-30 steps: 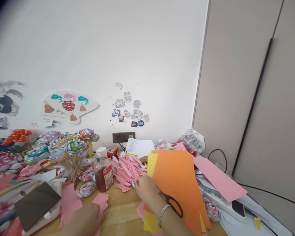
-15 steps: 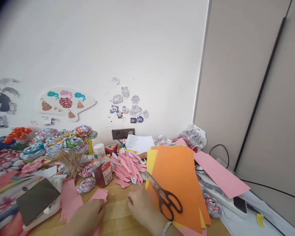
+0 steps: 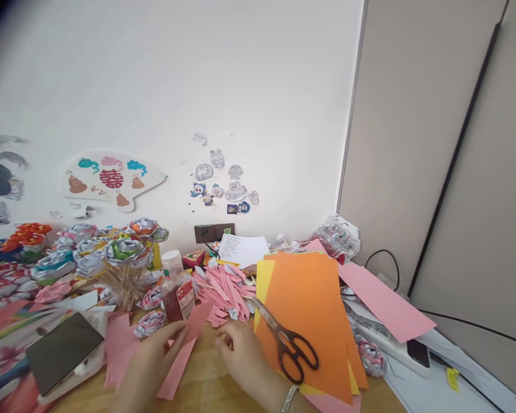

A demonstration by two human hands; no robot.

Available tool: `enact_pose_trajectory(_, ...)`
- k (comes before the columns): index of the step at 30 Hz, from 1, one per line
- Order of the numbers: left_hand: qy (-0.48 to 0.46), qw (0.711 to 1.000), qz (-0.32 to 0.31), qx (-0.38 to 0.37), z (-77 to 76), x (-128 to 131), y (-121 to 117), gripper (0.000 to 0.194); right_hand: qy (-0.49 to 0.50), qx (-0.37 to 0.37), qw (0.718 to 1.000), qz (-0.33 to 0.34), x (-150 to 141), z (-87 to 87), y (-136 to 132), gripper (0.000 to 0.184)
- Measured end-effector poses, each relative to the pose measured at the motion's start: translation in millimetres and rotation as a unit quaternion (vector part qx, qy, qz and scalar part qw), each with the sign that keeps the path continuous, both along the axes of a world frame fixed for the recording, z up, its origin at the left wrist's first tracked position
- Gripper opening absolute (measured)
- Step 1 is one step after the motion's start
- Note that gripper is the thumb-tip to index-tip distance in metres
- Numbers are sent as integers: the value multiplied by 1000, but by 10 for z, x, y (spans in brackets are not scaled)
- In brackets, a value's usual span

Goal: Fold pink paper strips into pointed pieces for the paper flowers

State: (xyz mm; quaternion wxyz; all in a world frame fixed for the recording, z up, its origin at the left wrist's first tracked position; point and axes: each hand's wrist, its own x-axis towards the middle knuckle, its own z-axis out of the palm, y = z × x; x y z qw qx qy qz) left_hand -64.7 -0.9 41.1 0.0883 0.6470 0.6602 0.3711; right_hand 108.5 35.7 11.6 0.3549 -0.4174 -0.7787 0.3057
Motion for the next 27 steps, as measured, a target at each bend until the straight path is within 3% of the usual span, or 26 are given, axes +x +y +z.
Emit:
enact_pose_trajectory(3, -113, 991, -69, -35, -2, 95, -5, 26, 35, -19, 999, 15, 8, 7, 21, 18)
enact_pose_trajectory(6, -212, 970, -100, -60, -56, 186, -9, 32, 25, 27, 998, 42, 9, 47, 18, 19)
enact_pose_trajectory(9, -237, 966, -88, -56, -109, 246, -15, 32, -9, 82, 996, 36, -2, 73, -14, 29)
enact_pose_trajectory(16, -284, 952, -93, -67, -80, 334, -47, 26, -110, 143, 983, -31, -44, -16, -63, 26)
enact_pose_trajectory(22, -322, 934, -125, -91, -58, 393, -57, 32, -188, 171, 961, 112, -9, 105, -164, 17)
enact_pose_trajectory(27, -309, 940, -125, -66, -155, 362, -39, 32, -190, 136, 963, 137, 57, 194, -148, 17)
